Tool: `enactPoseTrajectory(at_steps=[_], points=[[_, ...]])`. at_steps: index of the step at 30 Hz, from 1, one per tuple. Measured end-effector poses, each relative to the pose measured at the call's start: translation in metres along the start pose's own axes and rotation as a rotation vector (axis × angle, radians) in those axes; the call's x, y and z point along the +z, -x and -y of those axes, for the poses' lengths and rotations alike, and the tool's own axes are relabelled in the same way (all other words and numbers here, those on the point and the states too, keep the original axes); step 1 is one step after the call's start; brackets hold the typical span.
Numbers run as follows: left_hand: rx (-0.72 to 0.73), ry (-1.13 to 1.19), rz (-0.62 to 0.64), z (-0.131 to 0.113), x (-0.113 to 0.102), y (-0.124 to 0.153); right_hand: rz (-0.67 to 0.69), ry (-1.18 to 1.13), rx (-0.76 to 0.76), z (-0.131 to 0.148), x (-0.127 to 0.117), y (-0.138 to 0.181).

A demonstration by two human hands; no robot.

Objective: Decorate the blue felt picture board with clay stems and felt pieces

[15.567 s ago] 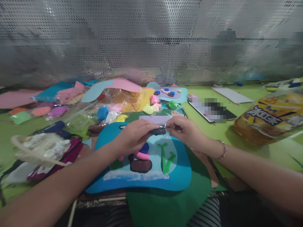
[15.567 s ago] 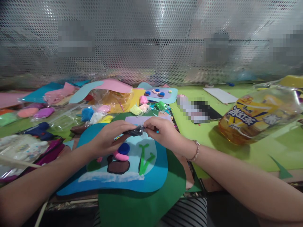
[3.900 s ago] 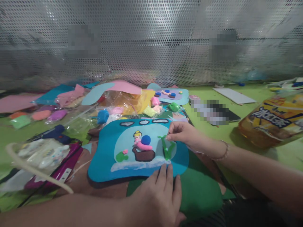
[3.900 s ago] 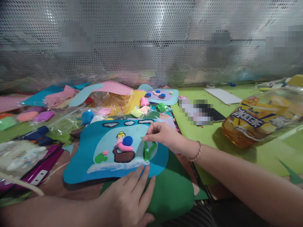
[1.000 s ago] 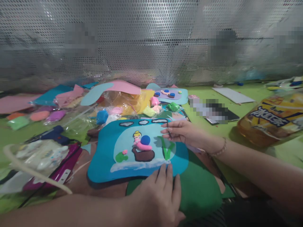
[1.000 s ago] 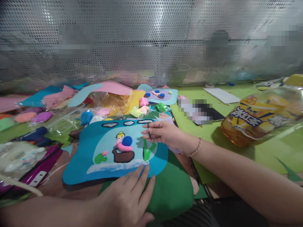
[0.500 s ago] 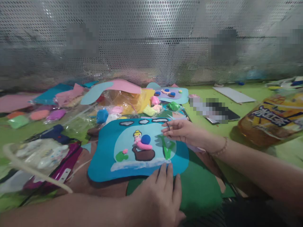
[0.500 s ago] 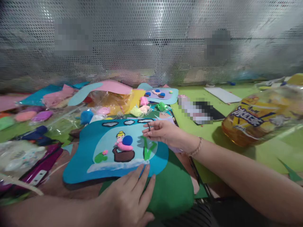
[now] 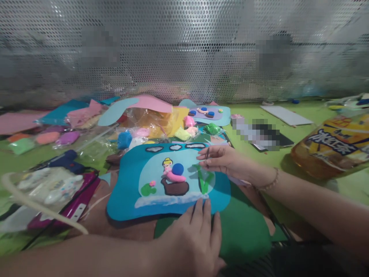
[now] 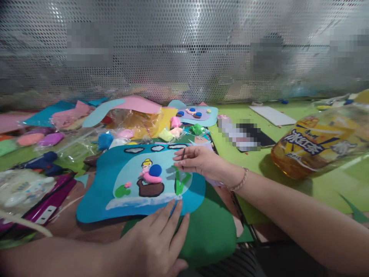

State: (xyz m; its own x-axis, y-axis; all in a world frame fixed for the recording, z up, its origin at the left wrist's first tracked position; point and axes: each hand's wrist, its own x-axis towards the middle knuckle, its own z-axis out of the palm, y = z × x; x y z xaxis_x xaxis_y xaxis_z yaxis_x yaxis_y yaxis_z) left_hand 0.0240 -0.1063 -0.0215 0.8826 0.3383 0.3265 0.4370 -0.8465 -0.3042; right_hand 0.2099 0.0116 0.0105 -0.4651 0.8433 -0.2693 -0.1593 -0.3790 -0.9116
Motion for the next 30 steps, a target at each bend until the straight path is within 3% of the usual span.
enactPoseTrajectory(at_steps=[13,23,30], points=[[0.001,-0.010,0.004,0.0001,-0.0006,0.0010,-0.068,0.040,-0.042,-0.0049,-0.0020,-0.0030],[-0.003,0.001,-0.003,-0.0006,0.0008,0.0007,0.114,-0.022,-0.021,-0.0033,-0.0016,0.0009],[0.010,-0.004,0.036,-0.0008,0.0019,0.0024,0.144,-0.006,-0.006,-0.0044,-0.0043,-0.0002]])
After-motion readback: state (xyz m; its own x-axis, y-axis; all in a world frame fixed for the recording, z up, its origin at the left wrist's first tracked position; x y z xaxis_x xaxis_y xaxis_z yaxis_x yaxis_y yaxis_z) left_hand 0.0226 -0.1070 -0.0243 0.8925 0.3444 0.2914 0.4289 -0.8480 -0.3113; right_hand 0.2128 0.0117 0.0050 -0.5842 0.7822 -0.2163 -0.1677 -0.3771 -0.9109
